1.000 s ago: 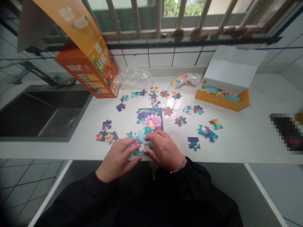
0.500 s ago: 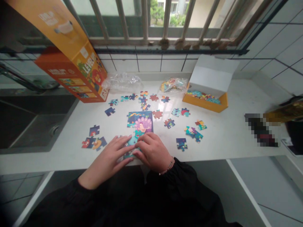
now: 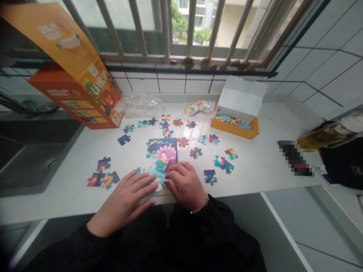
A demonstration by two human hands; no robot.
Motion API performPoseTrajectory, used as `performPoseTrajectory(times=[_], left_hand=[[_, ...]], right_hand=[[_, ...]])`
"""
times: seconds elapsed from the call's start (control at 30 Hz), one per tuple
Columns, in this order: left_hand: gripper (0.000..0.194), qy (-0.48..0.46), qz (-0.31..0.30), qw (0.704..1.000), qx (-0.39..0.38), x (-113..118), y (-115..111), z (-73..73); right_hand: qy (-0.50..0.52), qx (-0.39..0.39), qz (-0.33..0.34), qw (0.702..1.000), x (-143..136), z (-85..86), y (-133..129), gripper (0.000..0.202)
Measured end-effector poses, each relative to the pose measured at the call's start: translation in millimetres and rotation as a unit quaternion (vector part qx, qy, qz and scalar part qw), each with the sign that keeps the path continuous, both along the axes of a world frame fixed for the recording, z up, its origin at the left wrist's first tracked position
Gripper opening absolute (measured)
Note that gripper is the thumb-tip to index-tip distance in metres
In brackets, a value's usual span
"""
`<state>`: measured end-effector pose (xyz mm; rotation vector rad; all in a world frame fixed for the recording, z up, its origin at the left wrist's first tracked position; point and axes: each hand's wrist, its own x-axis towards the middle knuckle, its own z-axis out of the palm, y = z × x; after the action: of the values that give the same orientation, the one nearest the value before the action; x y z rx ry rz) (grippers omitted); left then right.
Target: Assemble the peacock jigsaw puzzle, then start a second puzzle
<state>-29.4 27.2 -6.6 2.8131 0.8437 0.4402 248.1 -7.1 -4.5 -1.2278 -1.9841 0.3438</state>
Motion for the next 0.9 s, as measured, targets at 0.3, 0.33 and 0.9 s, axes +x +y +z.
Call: performPoseTrajectory(times=[0.3, 0.33, 0.9], left_hand=[[0.073, -0.021, -0.018, 1.000, 0.002, -2.7, -5.2, 3.9], [0.071, -0.016, -0.016, 1.000, 0.001, -2.6, -5.5, 3.3], [0.038, -0.077, 0.010, 0.996, 0.036, -1.5, -15.2, 1.7]], right_hand=[[0.002, -0.002, 0.019, 1.000, -2.0, 0.2, 1.9, 0.021], [0.001, -0.002, 0.020, 1.000, -2.1, 0.3, 2.2, 0.020], [-0.017, -0.008, 0.029, 0.999, -3.0, -3.4, 1.9, 0.016]])
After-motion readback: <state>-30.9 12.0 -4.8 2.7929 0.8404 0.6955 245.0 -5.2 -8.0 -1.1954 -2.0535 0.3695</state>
